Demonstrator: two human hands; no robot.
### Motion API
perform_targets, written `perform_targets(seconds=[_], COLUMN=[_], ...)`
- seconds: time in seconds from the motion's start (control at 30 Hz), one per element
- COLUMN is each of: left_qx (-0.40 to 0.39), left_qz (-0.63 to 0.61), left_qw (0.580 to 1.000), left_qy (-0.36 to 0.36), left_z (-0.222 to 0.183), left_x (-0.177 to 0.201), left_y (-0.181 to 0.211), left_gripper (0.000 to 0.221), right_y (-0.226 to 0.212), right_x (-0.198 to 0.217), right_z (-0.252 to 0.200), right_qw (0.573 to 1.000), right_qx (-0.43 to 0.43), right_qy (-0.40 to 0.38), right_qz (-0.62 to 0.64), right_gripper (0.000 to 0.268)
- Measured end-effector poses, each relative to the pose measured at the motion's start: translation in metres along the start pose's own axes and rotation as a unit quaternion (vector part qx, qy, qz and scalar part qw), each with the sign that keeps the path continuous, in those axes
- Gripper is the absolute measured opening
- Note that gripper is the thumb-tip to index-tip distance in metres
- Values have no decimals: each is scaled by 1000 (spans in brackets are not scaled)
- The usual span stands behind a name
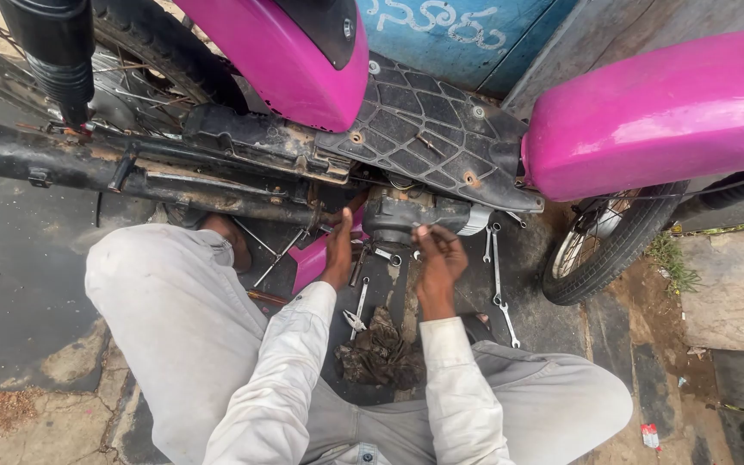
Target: Dismantling and cleaning the engine components of a motorcycle using a screwdriver and wrench.
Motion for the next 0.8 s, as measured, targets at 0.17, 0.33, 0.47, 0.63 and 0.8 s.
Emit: perform_targets(seconds=[0.17,0.33,0.47,0.63,0.8], left_qx=[128,136,97,114,89], left_qz=[-45,-145,-163,-73,-71], left_qw=[990,964,948,970,990], left_qy=[22,-177,-255,-201,-82], left_z=[-8,-29,-32,-27,12], left_x=[38,28,15,18,27], left_y=[4,52,65,47,-36], left_gripper=[73,45,38,38,36], right_y=[58,36,16,22,51], right_x=[-22,-60,-69,-79,-51], right_z=[-40,-66,-69,-83,-73], right_qw=[997,966,910,879,925], right_qx=[7,131,225,257,161], right_qy=[-18,-64,-96,-139,-92], right_qz=[-78,-212,-334,-377,-333], right_gripper=[20,15,14,17,12])
Point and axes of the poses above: each hand's wrist, its own z-axis towards the middle knuckle, its own x-axis out of the back of the hand, y = z × x, the point moved 5 cm from there along z, towards the middle knuckle, and after that the axes turned 2 degrees about -x, right-handed, at the moved point
